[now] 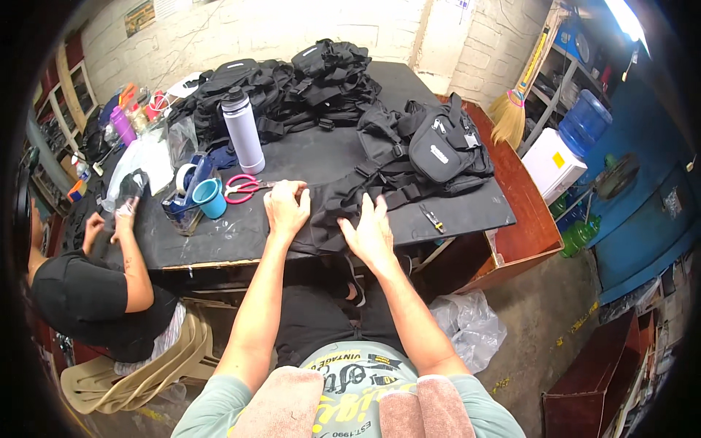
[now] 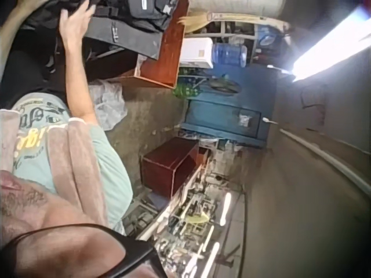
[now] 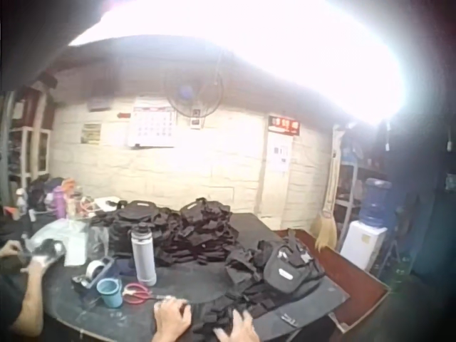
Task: Trim excess threads from black fabric shoulder bags using snips.
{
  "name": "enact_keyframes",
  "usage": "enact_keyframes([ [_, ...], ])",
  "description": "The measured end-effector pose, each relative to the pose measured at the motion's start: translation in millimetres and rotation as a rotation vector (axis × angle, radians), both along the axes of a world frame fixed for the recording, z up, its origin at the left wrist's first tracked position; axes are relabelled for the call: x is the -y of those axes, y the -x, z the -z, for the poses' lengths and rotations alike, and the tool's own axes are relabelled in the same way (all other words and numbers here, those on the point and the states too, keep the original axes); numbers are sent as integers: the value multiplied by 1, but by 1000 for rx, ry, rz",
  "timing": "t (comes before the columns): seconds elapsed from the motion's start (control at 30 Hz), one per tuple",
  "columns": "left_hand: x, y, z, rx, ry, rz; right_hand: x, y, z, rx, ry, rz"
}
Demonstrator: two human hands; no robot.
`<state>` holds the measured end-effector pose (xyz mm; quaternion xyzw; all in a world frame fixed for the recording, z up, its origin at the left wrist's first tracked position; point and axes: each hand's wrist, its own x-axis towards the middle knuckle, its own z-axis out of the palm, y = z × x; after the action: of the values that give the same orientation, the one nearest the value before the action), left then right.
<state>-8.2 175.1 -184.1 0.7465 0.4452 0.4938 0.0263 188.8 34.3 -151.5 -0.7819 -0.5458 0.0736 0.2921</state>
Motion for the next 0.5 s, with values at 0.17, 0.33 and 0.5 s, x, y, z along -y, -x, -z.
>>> enact_keyframes([
  [0.17,16,-1,-7,-105,-169,-183,-14,-26,15,-395,24,-47],
  [0.33,19,15,-9,100,197,10,-21,-12,-18,-1242,2,-309],
  [0.5,50,26,-56,567,315,364,-10,9,-65,-1505,-96,-336],
])
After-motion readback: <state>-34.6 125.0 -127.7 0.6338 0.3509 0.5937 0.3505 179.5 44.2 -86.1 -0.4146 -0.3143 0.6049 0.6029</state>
